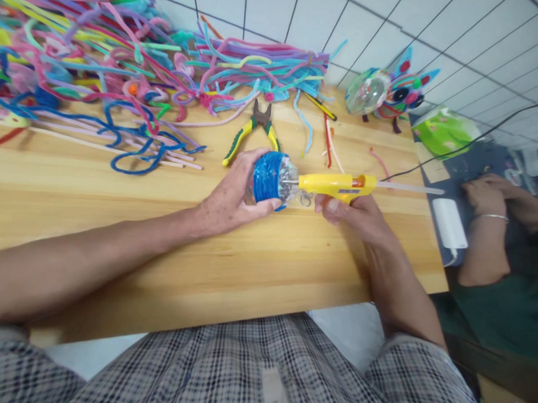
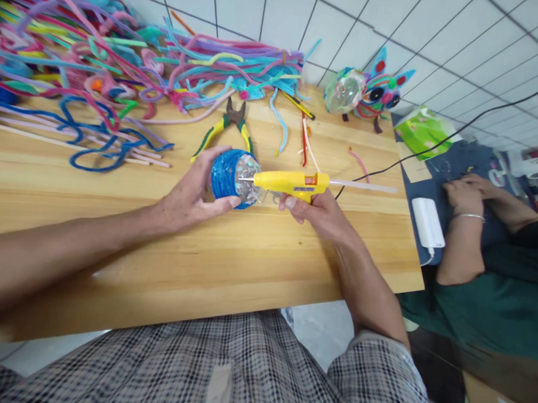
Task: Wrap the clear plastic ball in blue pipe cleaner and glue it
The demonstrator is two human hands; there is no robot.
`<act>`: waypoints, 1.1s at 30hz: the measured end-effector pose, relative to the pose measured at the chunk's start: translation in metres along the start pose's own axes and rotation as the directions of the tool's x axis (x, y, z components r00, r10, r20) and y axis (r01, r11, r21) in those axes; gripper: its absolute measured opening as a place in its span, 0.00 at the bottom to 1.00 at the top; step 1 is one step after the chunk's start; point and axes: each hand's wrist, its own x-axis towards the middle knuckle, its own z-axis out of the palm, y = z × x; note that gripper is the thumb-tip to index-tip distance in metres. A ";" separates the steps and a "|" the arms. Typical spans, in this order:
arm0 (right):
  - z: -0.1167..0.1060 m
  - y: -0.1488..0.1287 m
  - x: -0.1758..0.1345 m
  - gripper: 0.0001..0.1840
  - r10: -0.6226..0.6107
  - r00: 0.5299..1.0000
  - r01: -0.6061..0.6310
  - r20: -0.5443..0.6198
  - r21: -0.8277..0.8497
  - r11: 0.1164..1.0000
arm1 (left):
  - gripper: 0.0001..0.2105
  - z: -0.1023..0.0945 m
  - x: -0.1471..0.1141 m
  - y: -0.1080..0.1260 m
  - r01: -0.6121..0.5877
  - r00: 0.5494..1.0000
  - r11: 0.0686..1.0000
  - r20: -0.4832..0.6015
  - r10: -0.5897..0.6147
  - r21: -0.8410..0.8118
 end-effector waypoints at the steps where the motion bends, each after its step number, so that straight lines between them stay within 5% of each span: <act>1: -0.002 0.000 0.000 0.25 -0.002 1.000 0.001 0.007 0.002 1.000 | 0.44 0.000 0.000 0.000 0.008 1.000 1.000 -0.001 -0.008 -0.002; 11: -0.002 -0.006 -0.002 0.25 0.067 0.994 -0.065 0.083 -0.028 0.998 | 0.45 0.001 0.000 -0.001 0.018 1.000 1.000 -0.014 -0.018 -0.013; 33: 0.006 -0.011 -0.002 0.28 0.103 0.994 -0.106 -0.037 -0.077 0.991 | 0.45 0.001 0.001 -0.001 -0.002 1.000 1.000 0.005 0.002 -0.015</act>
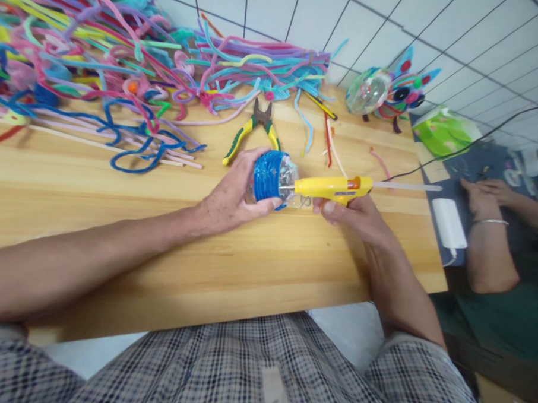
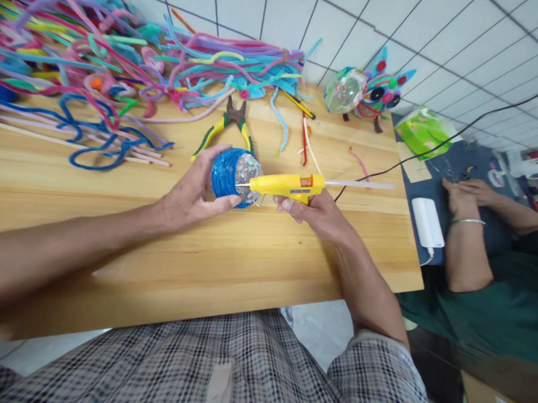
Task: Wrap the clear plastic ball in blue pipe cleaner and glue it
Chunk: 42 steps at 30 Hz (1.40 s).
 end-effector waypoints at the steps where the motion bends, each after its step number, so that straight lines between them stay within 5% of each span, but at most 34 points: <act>1: 0.000 0.000 0.000 0.28 -0.007 1.000 0.007 0.000 0.010 1.000 | 0.45 0.000 0.000 0.000 0.007 1.000 1.000 0.000 -0.007 0.001; 20: -0.011 0.011 0.005 0.27 -0.082 0.991 0.075 0.101 0.078 0.994 | 0.45 -0.004 0.003 0.003 0.025 0.999 1.000 0.020 -0.025 0.002; 29: -0.014 0.011 0.004 0.26 -0.040 0.988 0.031 0.146 0.064 0.997 | 0.44 -0.016 0.014 -0.001 0.032 0.991 0.999 0.131 -0.029 -0.020; 42: -0.008 0.000 0.006 0.30 -0.042 0.996 0.043 0.083 -0.007 0.999 | 0.44 -0.015 0.017 -0.001 0.018 0.989 0.998 0.147 -0.009 -0.065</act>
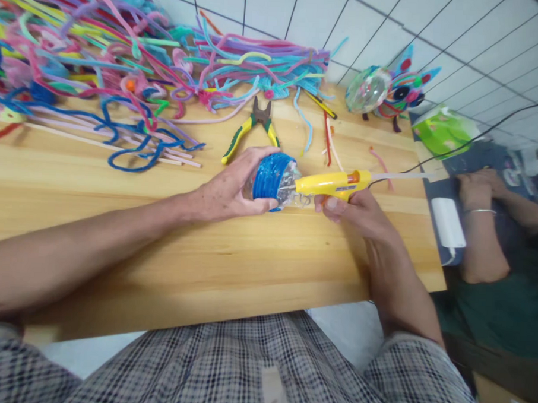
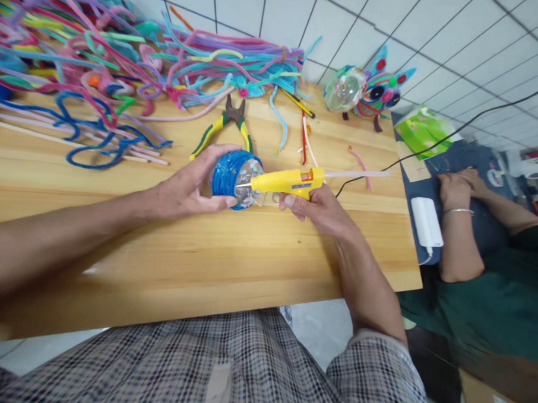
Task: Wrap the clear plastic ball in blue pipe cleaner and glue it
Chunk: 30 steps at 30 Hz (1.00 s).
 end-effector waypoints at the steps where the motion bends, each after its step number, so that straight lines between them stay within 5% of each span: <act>1: 0.000 -0.001 0.000 0.31 0.011 1.000 -0.011 -0.001 -0.005 1.000 | 0.44 0.000 0.000 0.000 0.002 1.000 1.000 0.001 -0.002 -0.002; 30: -0.007 0.009 -0.002 0.28 -0.034 0.999 0.032 0.029 0.069 0.997 | 0.43 0.003 -0.003 -0.001 -0.006 1.000 1.000 -0.025 0.005 -0.025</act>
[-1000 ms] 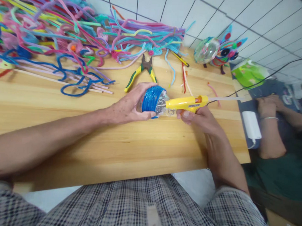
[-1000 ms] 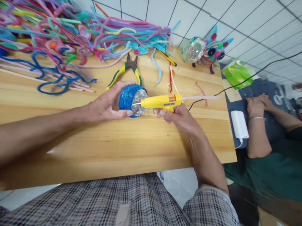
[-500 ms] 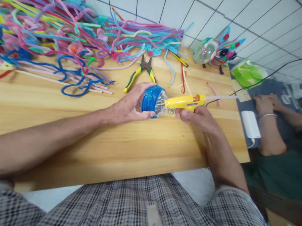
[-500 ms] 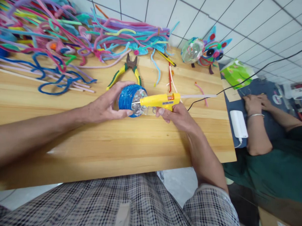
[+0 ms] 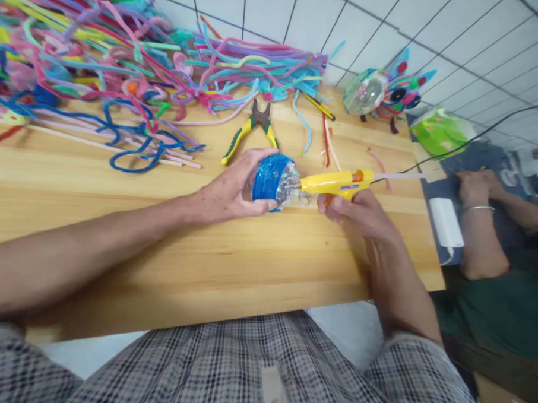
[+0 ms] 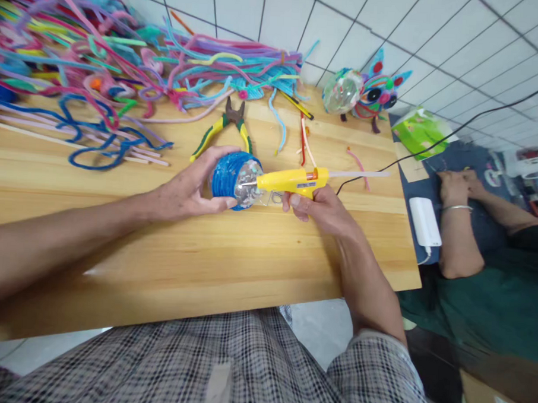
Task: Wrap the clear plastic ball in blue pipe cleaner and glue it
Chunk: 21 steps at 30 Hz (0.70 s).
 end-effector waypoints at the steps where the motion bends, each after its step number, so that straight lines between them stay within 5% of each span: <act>1: -0.001 0.001 0.000 0.28 0.002 1.000 -0.002 0.003 0.003 1.000 | 0.43 -0.001 0.000 0.001 0.003 1.000 1.000 0.008 -0.003 0.007; 21: 0.006 -0.006 0.005 0.30 0.009 1.000 -0.009 0.001 -0.071 0.997 | 0.44 -0.003 0.000 0.001 -0.031 0.999 0.999 0.032 0.030 0.042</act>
